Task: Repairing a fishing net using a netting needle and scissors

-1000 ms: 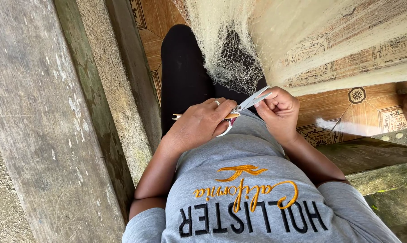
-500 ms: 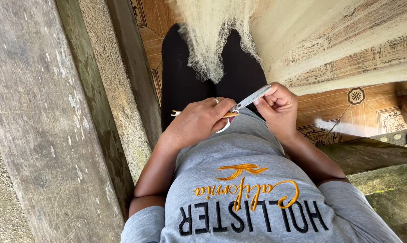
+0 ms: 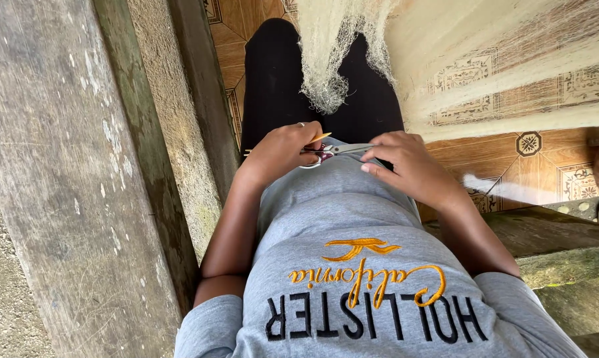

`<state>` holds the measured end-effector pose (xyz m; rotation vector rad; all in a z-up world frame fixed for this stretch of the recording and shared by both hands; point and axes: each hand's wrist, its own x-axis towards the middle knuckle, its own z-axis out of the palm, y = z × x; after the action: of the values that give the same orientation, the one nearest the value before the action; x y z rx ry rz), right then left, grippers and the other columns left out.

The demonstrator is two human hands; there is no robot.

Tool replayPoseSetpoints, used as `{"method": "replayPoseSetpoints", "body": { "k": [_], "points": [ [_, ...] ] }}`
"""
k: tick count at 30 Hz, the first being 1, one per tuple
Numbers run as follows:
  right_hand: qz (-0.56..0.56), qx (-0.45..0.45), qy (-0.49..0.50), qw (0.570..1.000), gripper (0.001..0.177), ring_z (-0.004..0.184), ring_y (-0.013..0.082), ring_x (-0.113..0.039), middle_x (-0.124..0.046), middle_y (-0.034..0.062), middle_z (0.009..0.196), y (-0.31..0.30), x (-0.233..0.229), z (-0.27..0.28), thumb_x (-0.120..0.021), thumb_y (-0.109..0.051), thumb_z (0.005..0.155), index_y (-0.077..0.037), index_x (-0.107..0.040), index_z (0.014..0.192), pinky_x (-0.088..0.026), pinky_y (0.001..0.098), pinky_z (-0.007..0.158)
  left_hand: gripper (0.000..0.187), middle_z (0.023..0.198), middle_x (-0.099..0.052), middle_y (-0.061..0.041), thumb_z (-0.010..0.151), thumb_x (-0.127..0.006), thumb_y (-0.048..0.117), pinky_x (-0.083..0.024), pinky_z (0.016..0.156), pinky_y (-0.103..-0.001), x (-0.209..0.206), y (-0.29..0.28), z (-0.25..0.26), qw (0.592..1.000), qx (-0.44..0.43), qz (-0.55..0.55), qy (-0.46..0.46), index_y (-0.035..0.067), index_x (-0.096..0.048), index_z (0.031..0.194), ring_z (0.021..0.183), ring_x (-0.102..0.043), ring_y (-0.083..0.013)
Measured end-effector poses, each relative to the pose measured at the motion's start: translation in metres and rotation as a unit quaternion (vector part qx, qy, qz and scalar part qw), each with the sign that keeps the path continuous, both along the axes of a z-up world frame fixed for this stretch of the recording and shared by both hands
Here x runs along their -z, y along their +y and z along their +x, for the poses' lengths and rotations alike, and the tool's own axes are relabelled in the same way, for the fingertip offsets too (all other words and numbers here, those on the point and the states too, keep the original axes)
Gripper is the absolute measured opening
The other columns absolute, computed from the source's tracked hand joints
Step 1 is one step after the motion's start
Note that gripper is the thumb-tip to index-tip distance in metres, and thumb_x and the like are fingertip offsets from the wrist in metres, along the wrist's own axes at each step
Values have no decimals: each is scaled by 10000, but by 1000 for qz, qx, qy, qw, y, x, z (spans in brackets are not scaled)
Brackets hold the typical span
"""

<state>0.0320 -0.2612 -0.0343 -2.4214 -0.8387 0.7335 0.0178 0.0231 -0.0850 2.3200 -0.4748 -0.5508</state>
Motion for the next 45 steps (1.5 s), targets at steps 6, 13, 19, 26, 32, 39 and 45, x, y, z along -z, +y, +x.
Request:
{"method": "replayPoseSetpoints", "body": {
  "k": [6, 13, 19, 26, 32, 39, 45],
  "points": [
    [-53, 4, -16, 998, 218, 1153, 313, -637, -716, 52, 1110, 8, -22, 6, -616, -325, 1018, -146, -739, 1039, -437, 541, 1004, 302, 1018, -669, -64, 757, -886, 206, -599, 763, -423, 68, -7, -2, 996, 17, 78, -37, 188, -633, 920, 885, -729, -329],
    [44, 14, -54, 997, 189, 987, 282, -669, -693, 36, 1009, 23, 2, 14, -637, -327, 1017, -168, -723, 1072, -478, 452, 862, 208, 1065, -661, -103, 849, -829, 266, -606, 781, -453, 44, 0, 0, 996, 30, 80, -4, 123, -718, 953, 895, -731, -351],
    [329, 86, 25, 940, 378, 1014, 180, -575, -590, 76, 1221, 30, 21, 16, -737, -274, 954, -105, -700, 1291, -484, 302, 843, 316, 888, -651, -152, 1063, -522, 307, -546, 811, -534, -41, -17, 1, 963, 65, -246, 90, 53, -662, 937, 874, -693, -417],
    [539, 96, 135, 826, 342, 1151, 219, -542, -502, 201, 1271, 34, 27, 3, -739, -161, 920, 71, -698, 1168, -465, 333, 971, 314, 710, -631, -116, 1071, -548, 271, -519, 692, -429, -48, -39, -9, 909, 91, -406, 15, 73, -589, 830, 670, -613, -313],
    [523, 156, -35, 837, 354, 1072, 186, -435, -415, 139, 1182, 48, 3, 19, -681, -247, 1005, 43, -639, 1204, -401, 318, 919, 181, 749, -619, -30, 916, -785, 274, -510, 678, -368, -24, -24, -11, 893, -91, -413, -153, 128, -680, 920, 668, -596, -228],
    [356, 151, -136, 912, 453, 1077, 160, -476, -440, 66, 1187, 87, -18, 44, -759, -304, 959, -119, -604, 1343, -420, 285, 933, 268, 895, -407, 32, 1106, -532, 271, -348, 611, -207, -23, -13, 3, 783, -367, -470, -178, 133, -536, 1335, 726, -375, -53],
    [464, 124, 29, 877, 33, 989, 129, -594, -612, 39, 1038, 86, 8, 58, -675, -100, 1050, -84, -656, 1071, -485, 252, 914, 144, 984, -609, 52, 959, -749, 161, -401, 746, -220, 3, -21, 25, 848, -285, -431, -118, 139, -666, 1075, 819, -480, -59]
  ]
}}
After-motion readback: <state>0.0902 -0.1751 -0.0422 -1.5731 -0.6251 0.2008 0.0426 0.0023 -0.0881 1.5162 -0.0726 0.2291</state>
